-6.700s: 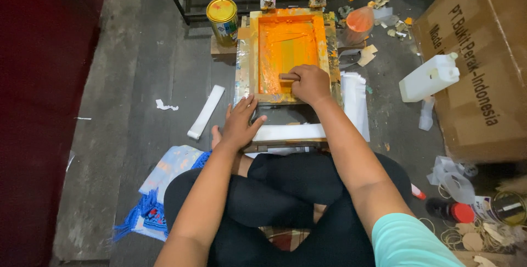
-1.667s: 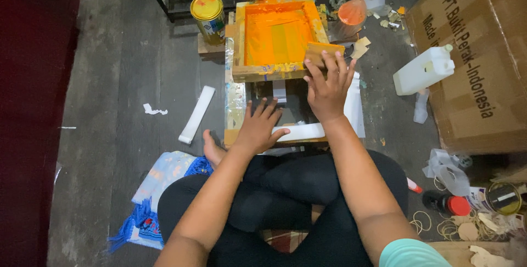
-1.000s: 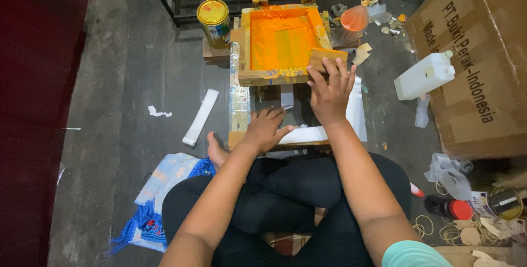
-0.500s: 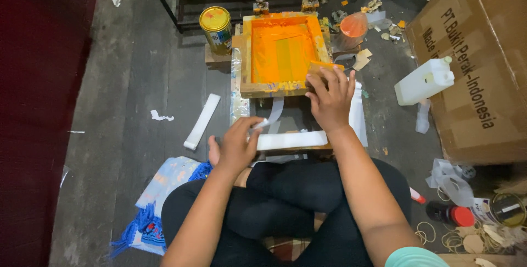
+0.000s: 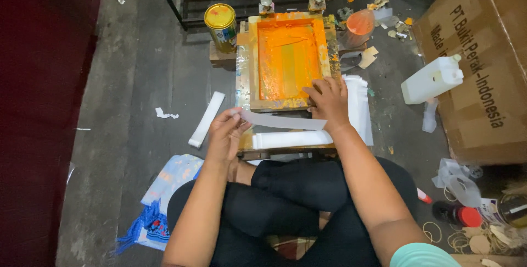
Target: The person sits cross-legged on the floor and uses a squeegee to spread orange ink across a screen printing frame. They then place a white strip of material under the frame, pull it through, and inspect the printed result.
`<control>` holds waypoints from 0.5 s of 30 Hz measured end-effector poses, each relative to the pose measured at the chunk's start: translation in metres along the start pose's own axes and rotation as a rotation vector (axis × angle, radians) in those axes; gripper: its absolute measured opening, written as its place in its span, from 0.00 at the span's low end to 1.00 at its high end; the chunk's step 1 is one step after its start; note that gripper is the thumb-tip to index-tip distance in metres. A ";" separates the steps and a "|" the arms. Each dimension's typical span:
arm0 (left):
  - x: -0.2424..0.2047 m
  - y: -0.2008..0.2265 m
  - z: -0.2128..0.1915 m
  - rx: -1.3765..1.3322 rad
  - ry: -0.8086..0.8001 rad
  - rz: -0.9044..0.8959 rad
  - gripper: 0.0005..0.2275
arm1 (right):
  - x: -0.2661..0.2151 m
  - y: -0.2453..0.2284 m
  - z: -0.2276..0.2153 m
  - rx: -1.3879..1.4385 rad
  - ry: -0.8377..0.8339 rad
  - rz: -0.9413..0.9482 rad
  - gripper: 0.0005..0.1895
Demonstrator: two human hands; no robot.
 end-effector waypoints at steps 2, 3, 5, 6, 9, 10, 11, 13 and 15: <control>0.008 -0.010 -0.009 -0.066 0.001 -0.040 0.05 | 0.001 -0.004 -0.005 -0.015 -0.057 0.028 0.30; 0.011 -0.017 -0.014 -0.132 0.004 -0.085 0.06 | 0.000 -0.004 -0.008 -0.032 -0.117 0.060 0.28; 0.011 -0.019 -0.010 -0.177 0.020 -0.113 0.07 | 0.005 -0.022 -0.023 -0.053 -0.112 0.080 0.28; 0.011 -0.021 -0.009 -0.220 0.036 -0.141 0.07 | 0.007 -0.031 -0.031 -0.073 -0.108 0.100 0.28; 0.013 -0.022 -0.007 -0.214 0.071 -0.186 0.07 | 0.015 -0.047 -0.048 -0.075 -0.098 0.044 0.42; 0.012 -0.018 -0.002 -0.215 0.072 -0.182 0.07 | 0.015 -0.054 -0.052 -0.074 -0.098 0.041 0.42; 0.010 -0.015 0.002 -0.220 0.083 -0.191 0.06 | 0.013 -0.062 -0.053 0.063 -0.159 0.046 0.44; 0.009 -0.012 0.006 -0.225 0.094 -0.201 0.05 | 0.012 -0.082 -0.063 0.201 -0.220 0.053 0.46; 0.011 -0.015 0.004 -0.210 0.134 -0.212 0.08 | 0.011 -0.105 -0.075 0.511 -0.351 0.115 0.48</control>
Point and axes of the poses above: each hand's wrist, its own x-axis towards the middle knuckle, its own z-axis out of the palm, y = z × x, the point moved 2 cm from there along x, towards the middle knuckle, and after that the axes turned 5 degrees about z, right-handed, at the moved point
